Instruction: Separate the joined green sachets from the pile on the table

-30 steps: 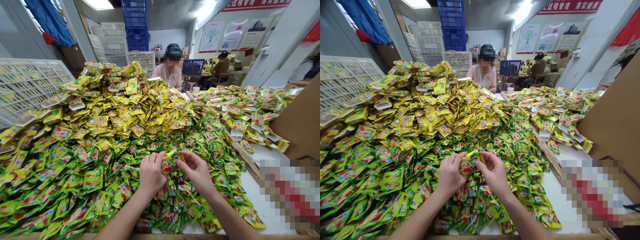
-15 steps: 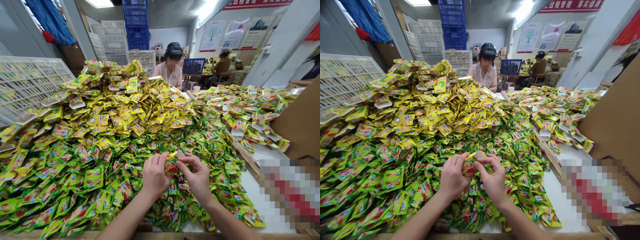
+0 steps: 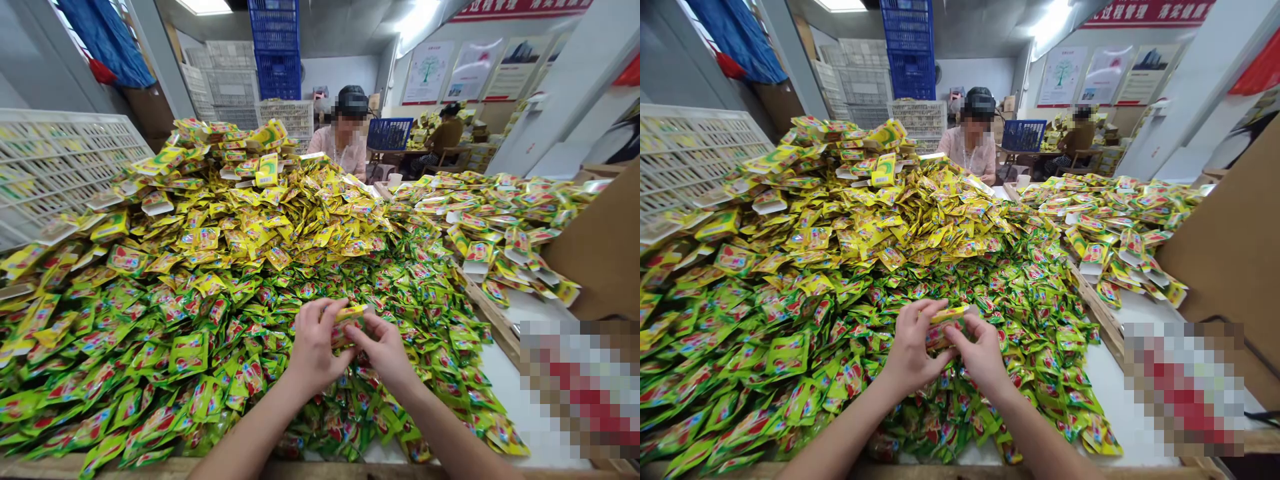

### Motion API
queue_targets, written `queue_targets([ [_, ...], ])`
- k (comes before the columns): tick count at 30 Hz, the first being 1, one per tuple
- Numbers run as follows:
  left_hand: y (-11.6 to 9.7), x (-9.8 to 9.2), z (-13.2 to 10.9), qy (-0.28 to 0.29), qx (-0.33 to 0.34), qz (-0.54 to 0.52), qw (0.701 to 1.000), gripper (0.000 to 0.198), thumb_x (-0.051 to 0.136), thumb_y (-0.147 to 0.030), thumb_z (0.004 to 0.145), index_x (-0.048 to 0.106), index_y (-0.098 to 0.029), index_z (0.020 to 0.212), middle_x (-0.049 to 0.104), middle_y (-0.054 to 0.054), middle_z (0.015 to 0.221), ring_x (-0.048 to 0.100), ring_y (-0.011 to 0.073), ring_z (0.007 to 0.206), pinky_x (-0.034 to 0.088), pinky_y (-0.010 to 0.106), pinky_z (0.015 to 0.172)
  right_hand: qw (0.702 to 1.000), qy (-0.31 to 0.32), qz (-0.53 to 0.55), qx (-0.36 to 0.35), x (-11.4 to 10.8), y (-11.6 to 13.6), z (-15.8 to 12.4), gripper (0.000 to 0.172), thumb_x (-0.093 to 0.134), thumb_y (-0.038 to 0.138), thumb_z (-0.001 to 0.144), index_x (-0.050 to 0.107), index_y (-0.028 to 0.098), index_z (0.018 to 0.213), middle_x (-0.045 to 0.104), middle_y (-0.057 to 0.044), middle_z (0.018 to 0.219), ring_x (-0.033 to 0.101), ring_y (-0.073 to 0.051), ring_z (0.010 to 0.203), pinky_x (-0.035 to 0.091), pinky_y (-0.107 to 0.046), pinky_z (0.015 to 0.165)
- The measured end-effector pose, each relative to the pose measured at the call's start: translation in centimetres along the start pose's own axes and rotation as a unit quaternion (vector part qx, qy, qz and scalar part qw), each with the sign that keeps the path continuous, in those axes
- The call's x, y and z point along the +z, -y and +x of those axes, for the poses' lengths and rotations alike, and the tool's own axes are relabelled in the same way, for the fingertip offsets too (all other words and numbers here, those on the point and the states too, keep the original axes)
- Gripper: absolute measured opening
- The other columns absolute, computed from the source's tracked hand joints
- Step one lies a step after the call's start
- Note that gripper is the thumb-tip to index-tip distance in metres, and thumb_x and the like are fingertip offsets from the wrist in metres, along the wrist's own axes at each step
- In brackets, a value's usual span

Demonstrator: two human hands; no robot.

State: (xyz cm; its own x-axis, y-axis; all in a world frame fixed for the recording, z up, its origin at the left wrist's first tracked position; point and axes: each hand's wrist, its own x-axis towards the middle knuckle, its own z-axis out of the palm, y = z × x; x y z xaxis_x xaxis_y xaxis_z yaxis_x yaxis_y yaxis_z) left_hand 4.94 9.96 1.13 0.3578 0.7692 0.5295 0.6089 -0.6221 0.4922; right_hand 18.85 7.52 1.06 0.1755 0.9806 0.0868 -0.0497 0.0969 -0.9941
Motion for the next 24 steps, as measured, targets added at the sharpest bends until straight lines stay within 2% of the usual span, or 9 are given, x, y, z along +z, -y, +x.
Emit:
queue_targets([
  [3,0.2,-0.4,0.7,0.012,-0.09,-0.161,0.983,0.061,0.063,-0.039,0.076,0.039,-0.02,0.128,0.054,0.011,0.118,0.053,0.0246,0.106,0.045,0.039,0.087,0.997,-0.031,0.073,0.014,-0.3,0.5,0.3,0.032,0.076,0.043,0.064,0.069,0.019,0.084,0.074,-0.006,0.086,0.068,-0.022,0.082,0.054,-0.036,0.078],
  [6,0.3,-0.1,0.9,0.057,-0.17,-0.298,0.938,0.035,0.053,-0.042,0.083,0.047,-0.019,0.11,0.062,0.005,0.095,0.06,0.0167,0.081,0.049,0.029,0.072,0.996,-0.069,0.062,-0.011,-0.4,0.7,0.3,0.035,0.079,0.043,0.06,0.067,0.019,0.084,0.074,-0.006,0.084,0.069,-0.022,0.079,0.057,-0.036,0.074],
  [10,0.5,0.0,0.8,0.123,-0.199,-0.38,0.895,0.033,0.054,-0.047,0.081,0.047,-0.019,0.097,0.056,-0.003,0.073,0.052,0.0104,0.054,0.044,0.022,0.05,0.994,-0.102,0.035,-0.032,-1.7,1.0,1.1,0.041,0.083,0.037,0.053,0.064,0.02,0.085,0.071,-0.002,0.075,0.068,-0.019,0.068,0.058,-0.033,0.064],
  [12,0.8,-0.4,0.9,0.165,-0.177,-0.354,0.903,0.032,0.051,-0.048,0.083,0.052,-0.018,0.096,0.054,-0.004,0.065,0.051,0.0106,0.051,0.042,0.022,0.048,0.999,-0.047,-0.011,0.006,-3.5,1.7,2.5,0.04,0.084,0.035,0.05,0.066,0.018,0.081,0.07,-0.001,0.071,0.067,-0.018,0.064,0.057,-0.033,0.061],
  [15,1.4,-1.2,1.3,0.13,-0.148,-0.274,0.941,0.031,0.049,-0.044,0.085,0.056,-0.017,0.098,0.056,-0.003,0.062,0.054,0.0125,0.054,0.042,0.023,0.051,0.988,-0.02,-0.148,0.038,-7.9,4.9,6.3,0.035,0.086,0.031,0.043,0.069,0.016,0.07,0.07,-0.004,0.069,0.064,-0.019,0.058,0.054,-0.034,0.055],
  [18,2.0,-1.7,1.7,0.07,-0.137,-0.208,0.966,0.027,0.05,-0.039,0.085,0.057,-0.017,0.099,0.06,-0.001,0.066,0.055,0.0132,0.055,0.041,0.024,0.052,0.921,-0.225,-0.303,-0.099,-13.1,10.9,10.8,0.027,0.083,0.032,0.051,0.068,0.014,0.062,0.07,-0.01,0.072,0.064,-0.021,0.059,0.051,-0.038,0.056],
  [20,2.2,-1.7,1.7,0.054,-0.126,-0.176,0.975,0.025,0.049,-0.037,0.085,0.058,-0.017,0.098,0.062,0.0,0.068,0.056,0.0138,0.055,0.041,0.024,0.052,0.868,-0.336,-0.327,-0.163,-15.8,15.2,13.0,0.026,0.071,0.039,0.07,0.068,0.013,0.074,0.067,-0.017,0.097,0.064,-0.029,0.089,0.047,-0.046,0.075],
  [22,2.3,-1.6,1.7,0.043,-0.106,-0.145,0.983,0.023,0.048,-0.035,0.086,0.058,-0.017,0.097,0.063,0.001,0.068,0.057,0.0144,0.056,0.042,0.025,0.052,0.819,-0.391,-0.359,-0.218,-16.9,18.1,14.3,0.025,0.062,0.036,0.08,0.067,0.013,0.089,0.057,-0.019,0.118,0.051,-0.034,0.114,0.038,-0.05,0.09],
  [24,2.4,-1.4,1.5,0.035,-0.08,-0.113,0.99,0.02,0.048,-0.032,0.086,0.058,-0.018,0.095,0.063,0.001,0.067,0.059,0.0151,0.057,0.043,0.025,0.054,0.795,-0.373,-0.406,-0.254,-15.8,18.7,14.8,0.028,0.056,0.032,0.084,0.065,0.01,0.099,0.055,-0.02,0.121,0.043,-0.037,0.123,0.031,-0.05,0.095],
])
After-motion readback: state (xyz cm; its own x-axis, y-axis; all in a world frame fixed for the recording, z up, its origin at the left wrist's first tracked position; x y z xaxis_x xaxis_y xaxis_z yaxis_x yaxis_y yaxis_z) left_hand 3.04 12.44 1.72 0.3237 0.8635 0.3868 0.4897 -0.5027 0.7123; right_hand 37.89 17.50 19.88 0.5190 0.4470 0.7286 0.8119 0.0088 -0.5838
